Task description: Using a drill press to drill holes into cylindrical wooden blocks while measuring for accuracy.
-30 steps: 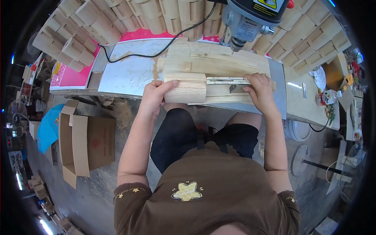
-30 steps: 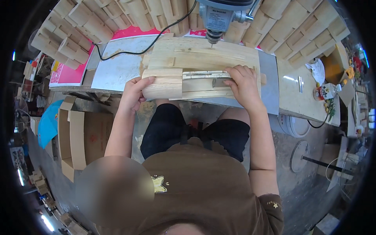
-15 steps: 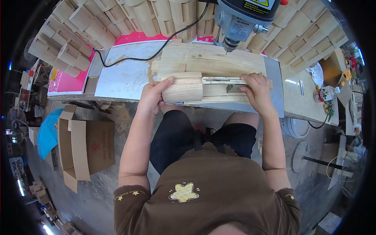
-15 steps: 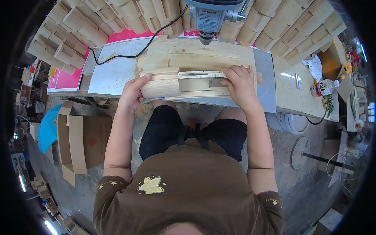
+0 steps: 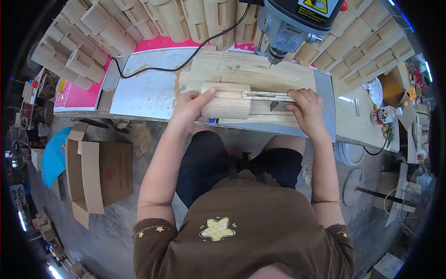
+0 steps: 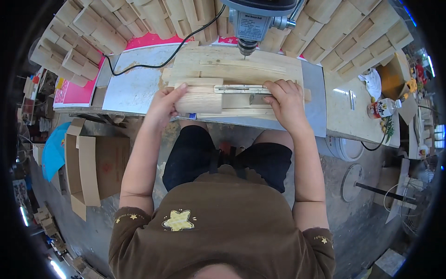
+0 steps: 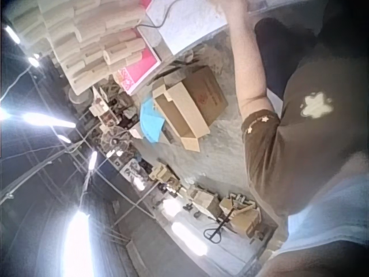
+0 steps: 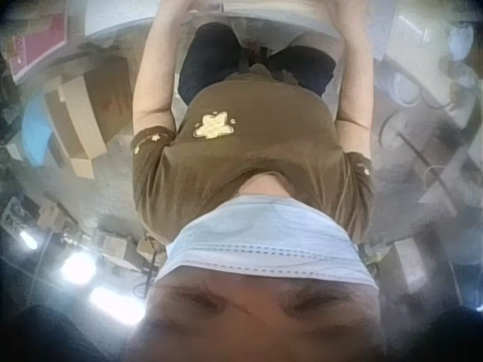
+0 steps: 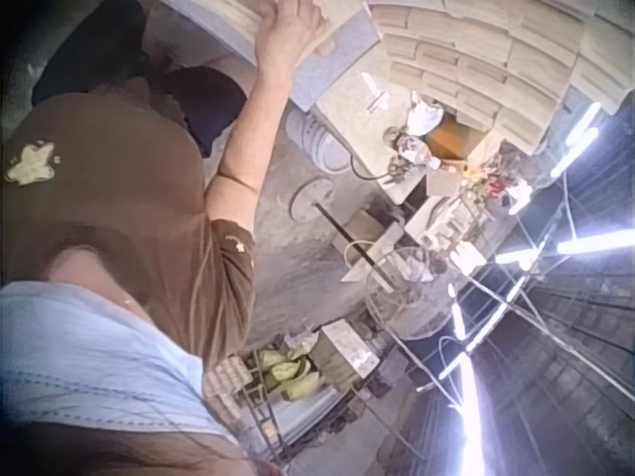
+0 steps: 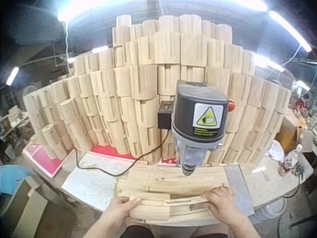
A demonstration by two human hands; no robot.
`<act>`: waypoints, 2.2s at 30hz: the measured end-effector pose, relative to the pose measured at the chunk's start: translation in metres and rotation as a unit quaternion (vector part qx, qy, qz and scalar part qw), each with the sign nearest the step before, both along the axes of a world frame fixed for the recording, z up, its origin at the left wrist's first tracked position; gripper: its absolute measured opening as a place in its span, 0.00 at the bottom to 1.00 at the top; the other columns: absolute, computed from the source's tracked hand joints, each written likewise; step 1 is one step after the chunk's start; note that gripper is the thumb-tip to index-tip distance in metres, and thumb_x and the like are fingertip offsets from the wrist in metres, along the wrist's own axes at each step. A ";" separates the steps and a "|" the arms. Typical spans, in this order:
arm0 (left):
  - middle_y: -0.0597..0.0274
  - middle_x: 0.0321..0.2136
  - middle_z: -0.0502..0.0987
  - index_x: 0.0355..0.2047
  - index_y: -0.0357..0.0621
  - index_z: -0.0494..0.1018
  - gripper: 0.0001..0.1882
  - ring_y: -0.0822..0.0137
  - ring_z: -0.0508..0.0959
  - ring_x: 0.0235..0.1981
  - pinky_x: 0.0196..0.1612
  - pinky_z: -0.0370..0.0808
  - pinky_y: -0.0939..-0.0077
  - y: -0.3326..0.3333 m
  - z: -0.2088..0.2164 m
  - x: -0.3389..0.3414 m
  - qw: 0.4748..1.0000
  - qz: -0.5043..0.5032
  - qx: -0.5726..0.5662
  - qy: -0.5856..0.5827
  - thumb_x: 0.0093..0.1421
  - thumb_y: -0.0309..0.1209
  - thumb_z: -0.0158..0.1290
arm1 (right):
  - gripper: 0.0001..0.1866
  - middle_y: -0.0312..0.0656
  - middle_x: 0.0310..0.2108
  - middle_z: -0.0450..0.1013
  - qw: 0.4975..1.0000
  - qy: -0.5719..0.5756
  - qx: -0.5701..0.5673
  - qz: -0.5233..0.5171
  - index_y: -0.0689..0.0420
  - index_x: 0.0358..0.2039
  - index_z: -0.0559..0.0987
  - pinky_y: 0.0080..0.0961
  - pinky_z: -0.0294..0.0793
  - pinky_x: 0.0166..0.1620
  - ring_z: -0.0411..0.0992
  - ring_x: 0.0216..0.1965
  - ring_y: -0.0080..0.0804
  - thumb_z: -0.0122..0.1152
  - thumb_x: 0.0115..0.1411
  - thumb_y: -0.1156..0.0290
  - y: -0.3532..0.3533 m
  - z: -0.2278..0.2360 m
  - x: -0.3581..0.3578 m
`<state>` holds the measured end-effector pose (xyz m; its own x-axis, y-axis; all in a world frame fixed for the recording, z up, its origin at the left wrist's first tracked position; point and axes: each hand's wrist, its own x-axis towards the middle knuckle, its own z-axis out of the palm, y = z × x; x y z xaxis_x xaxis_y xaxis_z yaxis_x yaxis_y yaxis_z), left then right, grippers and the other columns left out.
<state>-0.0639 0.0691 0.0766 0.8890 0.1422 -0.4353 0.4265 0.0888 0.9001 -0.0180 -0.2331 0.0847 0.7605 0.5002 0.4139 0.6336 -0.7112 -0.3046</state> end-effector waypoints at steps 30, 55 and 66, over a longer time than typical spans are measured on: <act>0.59 0.39 0.71 0.47 0.45 0.71 0.33 0.54 0.67 0.46 0.51 0.58 0.59 -0.052 -0.067 0.003 0.809 -0.063 0.428 -0.398 0.38 0.39 0.65 | 0.21 0.41 0.33 0.71 0.995 -0.048 0.023 -0.090 0.52 0.43 0.77 0.36 0.67 0.42 0.66 0.38 0.42 0.66 0.44 0.71 0.002 -0.015 0.012; 0.68 0.28 0.72 0.42 0.52 0.75 0.26 0.62 0.70 0.37 0.46 0.58 0.62 -0.026 -0.076 0.061 0.810 -0.121 0.442 -0.366 0.39 0.38 0.65 | 0.16 0.49 0.34 0.72 0.930 -0.113 0.349 0.016 0.63 0.41 0.74 0.28 0.70 0.39 0.71 0.38 0.34 0.50 0.62 0.62 0.006 0.148 0.140; 0.68 0.27 0.71 0.42 0.50 0.75 0.26 0.62 0.70 0.37 0.46 0.58 0.63 -0.022 -0.077 0.059 0.813 -0.121 0.449 -0.350 0.40 0.37 0.65 | 0.09 0.41 0.25 0.73 0.971 -0.146 0.098 -0.164 0.63 0.38 0.77 0.24 0.68 0.29 0.70 0.27 0.26 0.55 0.58 0.72 0.019 0.146 0.039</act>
<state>-0.0049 0.0471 -0.0002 0.9234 -0.0938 0.3722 -0.3117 -0.7492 0.5845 0.0210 -0.2137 0.2309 0.7010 0.1414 0.6990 0.4632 -0.8355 -0.2955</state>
